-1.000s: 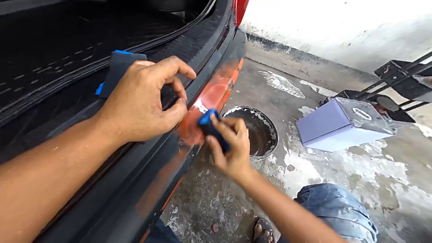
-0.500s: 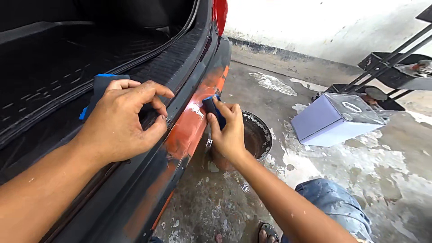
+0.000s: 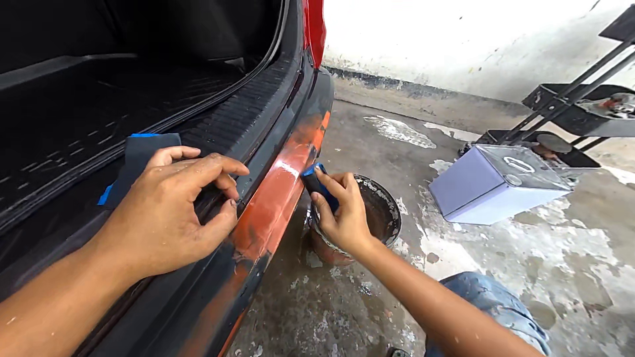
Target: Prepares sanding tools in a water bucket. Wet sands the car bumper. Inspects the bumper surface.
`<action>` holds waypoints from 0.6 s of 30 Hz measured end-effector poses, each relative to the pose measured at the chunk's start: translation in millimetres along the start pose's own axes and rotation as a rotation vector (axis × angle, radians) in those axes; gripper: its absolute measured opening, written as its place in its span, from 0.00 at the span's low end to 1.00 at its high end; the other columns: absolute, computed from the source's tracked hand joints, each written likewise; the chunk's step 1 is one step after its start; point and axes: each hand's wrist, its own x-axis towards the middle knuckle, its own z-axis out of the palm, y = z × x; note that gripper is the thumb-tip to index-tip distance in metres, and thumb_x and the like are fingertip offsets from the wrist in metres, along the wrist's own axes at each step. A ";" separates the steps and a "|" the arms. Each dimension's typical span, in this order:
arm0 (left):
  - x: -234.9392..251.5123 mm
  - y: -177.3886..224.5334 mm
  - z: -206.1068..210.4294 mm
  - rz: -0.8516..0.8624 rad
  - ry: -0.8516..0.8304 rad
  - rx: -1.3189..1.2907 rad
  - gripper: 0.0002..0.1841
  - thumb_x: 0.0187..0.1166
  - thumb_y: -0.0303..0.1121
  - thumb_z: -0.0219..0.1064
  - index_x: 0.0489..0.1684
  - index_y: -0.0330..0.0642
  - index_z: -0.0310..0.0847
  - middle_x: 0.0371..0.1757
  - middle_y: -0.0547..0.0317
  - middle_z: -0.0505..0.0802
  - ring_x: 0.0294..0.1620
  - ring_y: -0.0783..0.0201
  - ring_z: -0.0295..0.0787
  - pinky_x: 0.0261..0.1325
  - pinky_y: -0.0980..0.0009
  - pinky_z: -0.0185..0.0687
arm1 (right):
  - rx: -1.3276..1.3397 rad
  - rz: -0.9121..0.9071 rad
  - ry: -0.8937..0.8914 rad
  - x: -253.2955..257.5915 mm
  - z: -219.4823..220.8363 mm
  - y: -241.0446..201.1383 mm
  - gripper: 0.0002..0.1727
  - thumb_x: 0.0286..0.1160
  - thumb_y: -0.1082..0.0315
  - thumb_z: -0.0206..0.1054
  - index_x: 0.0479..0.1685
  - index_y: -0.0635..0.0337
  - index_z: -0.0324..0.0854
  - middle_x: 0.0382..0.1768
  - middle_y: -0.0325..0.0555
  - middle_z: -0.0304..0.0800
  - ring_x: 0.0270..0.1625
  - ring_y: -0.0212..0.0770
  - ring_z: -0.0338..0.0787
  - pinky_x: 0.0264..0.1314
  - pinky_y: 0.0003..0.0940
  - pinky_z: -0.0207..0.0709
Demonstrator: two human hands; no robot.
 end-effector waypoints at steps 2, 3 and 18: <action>-0.2 -1.1 -0.5 0.014 -0.017 0.008 0.20 0.69 0.44 0.62 0.57 0.51 0.88 0.40 0.80 0.93 0.51 0.76 0.89 0.81 0.43 0.66 | -0.018 0.007 0.047 22.4 7.5 14.5 0.25 0.80 0.52 0.64 0.76 0.40 0.84 0.56 0.48 0.86 0.58 0.49 0.84 0.55 0.54 0.79; 0.0 -0.2 -0.7 0.022 -0.019 0.010 0.20 0.70 0.44 0.63 0.57 0.50 0.88 0.39 0.78 0.94 0.50 0.75 0.89 0.80 0.43 0.66 | -0.019 0.057 0.073 32.3 11.3 16.6 0.24 0.80 0.52 0.64 0.75 0.40 0.84 0.55 0.49 0.86 0.58 0.50 0.84 0.54 0.54 0.79; 0.7 6.4 -0.3 0.046 -0.049 0.055 0.20 0.69 0.46 0.62 0.55 0.49 0.90 0.42 0.76 0.94 0.51 0.76 0.89 0.83 0.42 0.63 | -0.010 0.008 -0.004 -1.6 -4.4 -10.6 0.27 0.82 0.52 0.62 0.79 0.42 0.80 0.56 0.48 0.83 0.56 0.47 0.82 0.51 0.48 0.79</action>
